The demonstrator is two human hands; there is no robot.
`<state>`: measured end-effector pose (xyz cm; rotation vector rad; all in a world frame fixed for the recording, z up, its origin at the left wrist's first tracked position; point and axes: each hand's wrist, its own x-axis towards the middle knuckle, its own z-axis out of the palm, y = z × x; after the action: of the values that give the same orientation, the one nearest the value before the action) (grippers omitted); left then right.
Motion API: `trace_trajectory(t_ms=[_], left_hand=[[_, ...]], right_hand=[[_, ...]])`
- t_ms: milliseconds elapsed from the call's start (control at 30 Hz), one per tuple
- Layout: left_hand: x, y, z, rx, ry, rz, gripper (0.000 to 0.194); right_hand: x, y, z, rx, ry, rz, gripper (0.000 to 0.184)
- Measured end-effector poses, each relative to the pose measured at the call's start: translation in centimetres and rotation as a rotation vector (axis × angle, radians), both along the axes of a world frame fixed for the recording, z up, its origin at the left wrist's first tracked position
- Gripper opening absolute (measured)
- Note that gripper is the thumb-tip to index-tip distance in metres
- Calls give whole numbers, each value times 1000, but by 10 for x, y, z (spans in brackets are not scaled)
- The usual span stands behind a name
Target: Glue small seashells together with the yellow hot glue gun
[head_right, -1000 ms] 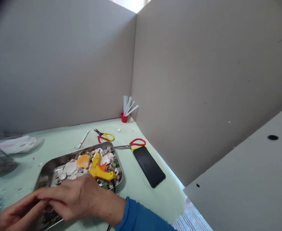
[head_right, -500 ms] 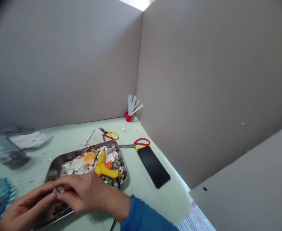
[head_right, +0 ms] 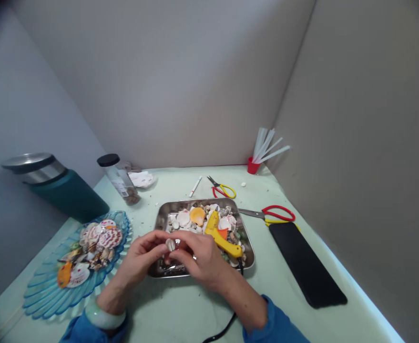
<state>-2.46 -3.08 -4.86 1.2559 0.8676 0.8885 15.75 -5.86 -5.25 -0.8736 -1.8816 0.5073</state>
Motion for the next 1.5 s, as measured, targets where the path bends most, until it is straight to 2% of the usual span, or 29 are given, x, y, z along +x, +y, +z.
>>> trace_trajectory(t_ms=[167,367,533,767,1000,1267,1500], left_hand=[[-1,0,-1,30,23,-39,25],[-4,1,-3,55,62,-80,32],[-4,0,0,46,24,-124,30],[-3,-1,1,40,-22,-103,24],[-1,-1,2,17,-40,-87,21],[-1,-2,4,37,16,-86,21],[0,0,-2,78,51,-100,23]], right_hand=[[0,0,0,6,-30,41,32],[0,0,-2,3,-40,25,32],[0,0,-2,-9,5,-3,28],[0,-1,1,-22,-28,0,30],[0,0,-3,39,-2,-25,30],[-1,0,-4,68,-8,-35,23],[-2,2,-5,112,-89,-100,22]])
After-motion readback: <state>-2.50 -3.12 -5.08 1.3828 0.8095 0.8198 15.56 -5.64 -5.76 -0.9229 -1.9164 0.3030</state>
